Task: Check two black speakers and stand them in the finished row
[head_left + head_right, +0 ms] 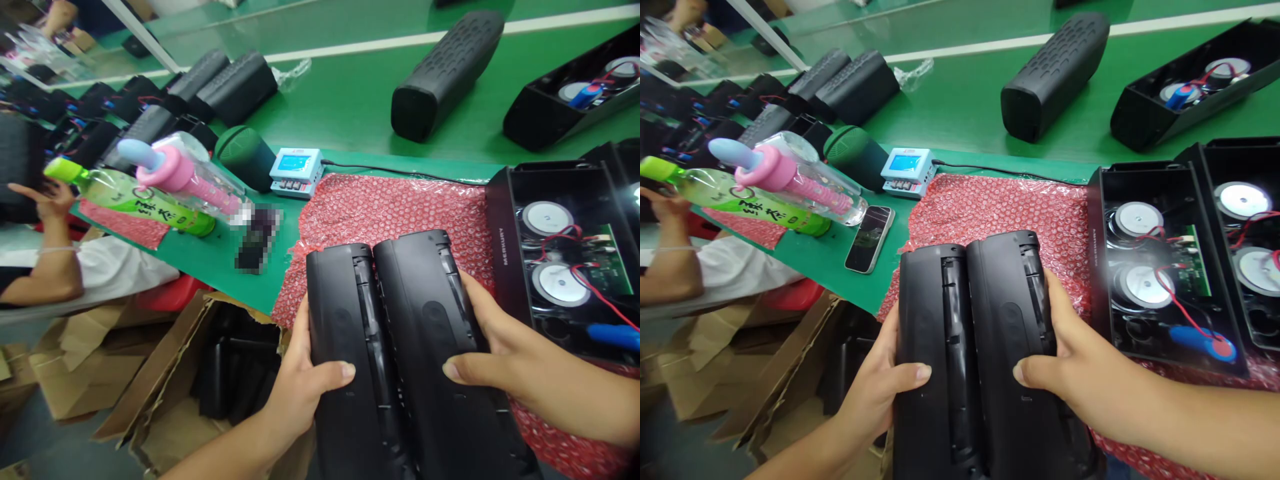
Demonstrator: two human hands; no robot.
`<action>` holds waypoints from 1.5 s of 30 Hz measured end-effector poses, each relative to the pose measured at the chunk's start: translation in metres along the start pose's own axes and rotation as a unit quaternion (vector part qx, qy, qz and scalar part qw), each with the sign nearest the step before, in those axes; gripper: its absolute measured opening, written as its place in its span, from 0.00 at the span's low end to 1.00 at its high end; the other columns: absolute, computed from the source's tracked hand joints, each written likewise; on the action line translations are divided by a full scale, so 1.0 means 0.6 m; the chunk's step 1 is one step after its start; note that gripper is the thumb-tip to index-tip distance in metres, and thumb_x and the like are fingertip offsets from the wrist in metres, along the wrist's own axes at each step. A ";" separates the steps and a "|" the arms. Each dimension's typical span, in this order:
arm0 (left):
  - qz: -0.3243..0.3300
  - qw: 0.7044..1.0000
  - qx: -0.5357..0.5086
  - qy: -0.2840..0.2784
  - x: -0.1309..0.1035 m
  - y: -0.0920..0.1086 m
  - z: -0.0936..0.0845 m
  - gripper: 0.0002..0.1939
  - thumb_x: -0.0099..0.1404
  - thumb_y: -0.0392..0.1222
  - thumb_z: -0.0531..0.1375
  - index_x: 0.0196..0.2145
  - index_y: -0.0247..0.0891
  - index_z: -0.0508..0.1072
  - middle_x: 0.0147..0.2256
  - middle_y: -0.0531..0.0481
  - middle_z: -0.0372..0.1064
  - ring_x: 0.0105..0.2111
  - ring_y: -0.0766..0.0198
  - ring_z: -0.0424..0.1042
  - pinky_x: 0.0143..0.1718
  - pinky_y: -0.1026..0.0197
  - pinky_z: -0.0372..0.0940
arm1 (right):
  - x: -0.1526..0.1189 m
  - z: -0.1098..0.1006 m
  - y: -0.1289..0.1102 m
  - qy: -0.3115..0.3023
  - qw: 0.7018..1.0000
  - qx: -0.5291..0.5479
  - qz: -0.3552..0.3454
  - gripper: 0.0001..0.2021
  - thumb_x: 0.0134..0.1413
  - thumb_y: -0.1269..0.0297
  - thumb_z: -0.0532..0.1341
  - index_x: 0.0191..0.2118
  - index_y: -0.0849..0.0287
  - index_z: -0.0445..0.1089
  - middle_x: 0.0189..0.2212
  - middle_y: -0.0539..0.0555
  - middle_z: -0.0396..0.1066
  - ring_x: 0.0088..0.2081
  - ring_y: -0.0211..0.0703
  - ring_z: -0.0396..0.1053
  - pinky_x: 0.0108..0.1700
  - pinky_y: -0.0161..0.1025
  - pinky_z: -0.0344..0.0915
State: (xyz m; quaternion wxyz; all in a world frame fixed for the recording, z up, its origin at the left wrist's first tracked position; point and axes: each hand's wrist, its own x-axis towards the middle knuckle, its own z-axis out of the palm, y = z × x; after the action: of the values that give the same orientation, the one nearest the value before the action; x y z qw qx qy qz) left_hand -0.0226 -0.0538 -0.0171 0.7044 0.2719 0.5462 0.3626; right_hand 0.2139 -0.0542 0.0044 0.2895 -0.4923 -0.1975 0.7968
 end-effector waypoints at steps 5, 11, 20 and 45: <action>0.004 1.000 -0.004 0.001 0.002 0.000 0.003 0.56 0.43 0.35 0.70 0.64 0.48 0.46 0.55 0.48 0.65 0.51 0.53 0.68 0.48 0.59 0.66 | 0.000 0.000 0.000 -0.006 1.000 0.004 -0.009 0.56 0.39 0.70 0.69 0.65 0.41 0.28 0.52 0.53 0.64 0.45 0.58 0.70 0.38 0.43 0.75; 0.000 1.000 -0.007 0.002 0.002 0.000 0.002 0.55 0.43 0.35 0.70 0.63 0.49 0.46 0.55 0.47 0.65 0.53 0.48 0.66 0.48 0.57 0.66 | 0.000 0.001 -0.002 -0.011 0.999 0.033 -0.010 0.55 0.41 0.74 0.67 0.65 0.40 0.30 0.55 0.52 0.60 0.48 0.56 0.67 0.40 0.41 0.74; 0.005 1.000 -0.001 0.001 0.002 0.002 0.003 0.53 0.43 0.35 0.69 0.63 0.48 0.48 0.56 0.47 0.63 0.54 0.48 0.65 0.54 0.54 0.63 | 0.003 -0.007 0.010 -0.003 0.999 0.013 -0.051 0.52 0.42 0.76 0.66 0.65 0.40 0.33 0.58 0.49 0.56 0.56 0.54 0.60 0.44 0.37 0.72; 0.005 1.000 -0.014 0.021 0.002 -0.004 0.005 0.55 0.41 0.33 0.68 0.63 0.47 0.47 0.47 0.46 0.71 0.41 0.53 0.73 0.40 0.56 0.70 | 0.002 -0.019 0.033 -0.032 0.995 -0.037 -0.092 0.63 0.40 0.73 0.72 0.65 0.40 0.19 0.61 0.56 0.52 0.52 0.56 0.64 0.43 0.43 0.74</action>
State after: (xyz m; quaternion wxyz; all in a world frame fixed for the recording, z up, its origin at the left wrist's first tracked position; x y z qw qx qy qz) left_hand -0.0189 -0.0544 -0.0189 0.6947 0.2569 0.5548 0.3791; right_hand 0.2186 -0.0680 -0.0129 0.3367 -0.4566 -0.2804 0.7743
